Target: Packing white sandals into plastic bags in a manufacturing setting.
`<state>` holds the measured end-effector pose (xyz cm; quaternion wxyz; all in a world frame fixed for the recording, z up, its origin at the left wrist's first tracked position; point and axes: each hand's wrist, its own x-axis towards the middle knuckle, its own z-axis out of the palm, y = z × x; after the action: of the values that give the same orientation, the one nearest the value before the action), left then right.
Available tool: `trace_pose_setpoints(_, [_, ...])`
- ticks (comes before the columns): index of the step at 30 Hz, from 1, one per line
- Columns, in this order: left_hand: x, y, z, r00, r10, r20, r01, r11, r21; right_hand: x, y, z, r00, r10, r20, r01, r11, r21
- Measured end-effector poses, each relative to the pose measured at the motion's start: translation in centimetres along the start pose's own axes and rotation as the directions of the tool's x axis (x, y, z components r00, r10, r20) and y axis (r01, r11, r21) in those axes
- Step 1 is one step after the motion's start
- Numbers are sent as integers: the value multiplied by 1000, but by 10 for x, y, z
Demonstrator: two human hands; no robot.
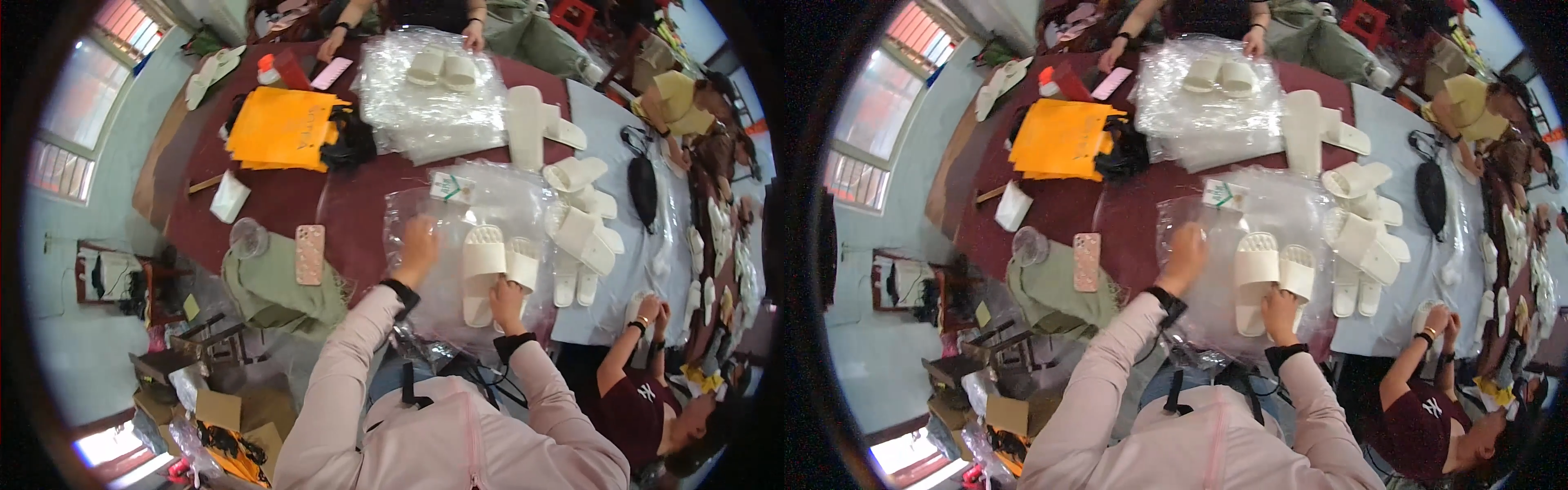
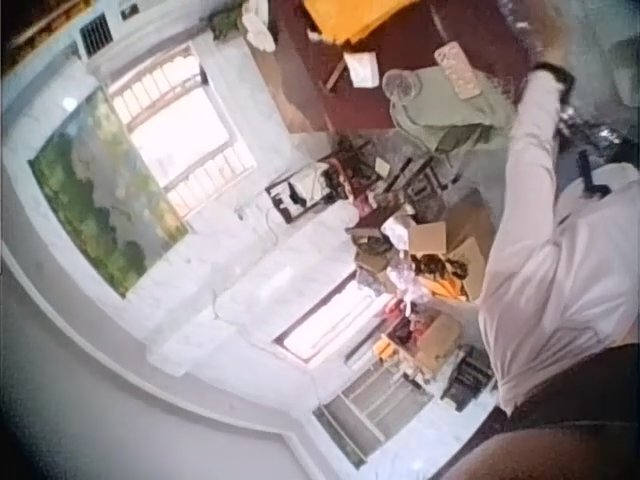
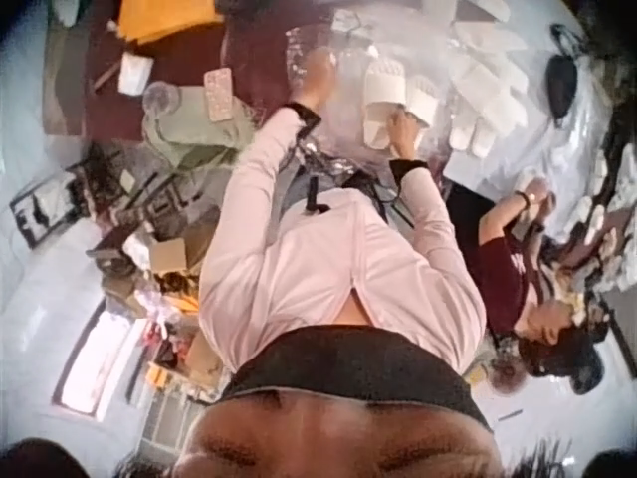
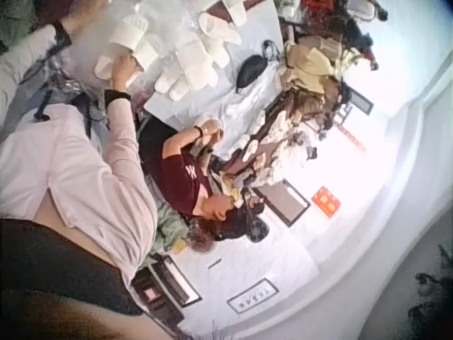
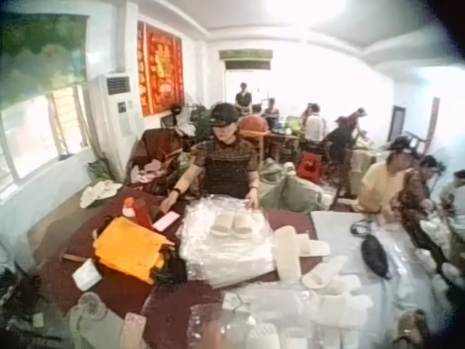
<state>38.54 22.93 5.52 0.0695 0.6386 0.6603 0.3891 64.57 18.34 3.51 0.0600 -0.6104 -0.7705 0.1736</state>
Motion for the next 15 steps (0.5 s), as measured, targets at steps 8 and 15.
trace_pose_setpoints(8, [97, -29, 37, 854, 80, 514, -283, 900, 330, -4, -7, -2, 998, -24, -59, 22, 999, -26])
trace_pose_setpoints(15, [118, -15, 55, 805, -123, 581, -153, 902, 404, -5, -2, -5, 995, -10, 98, 15, 999, -44])
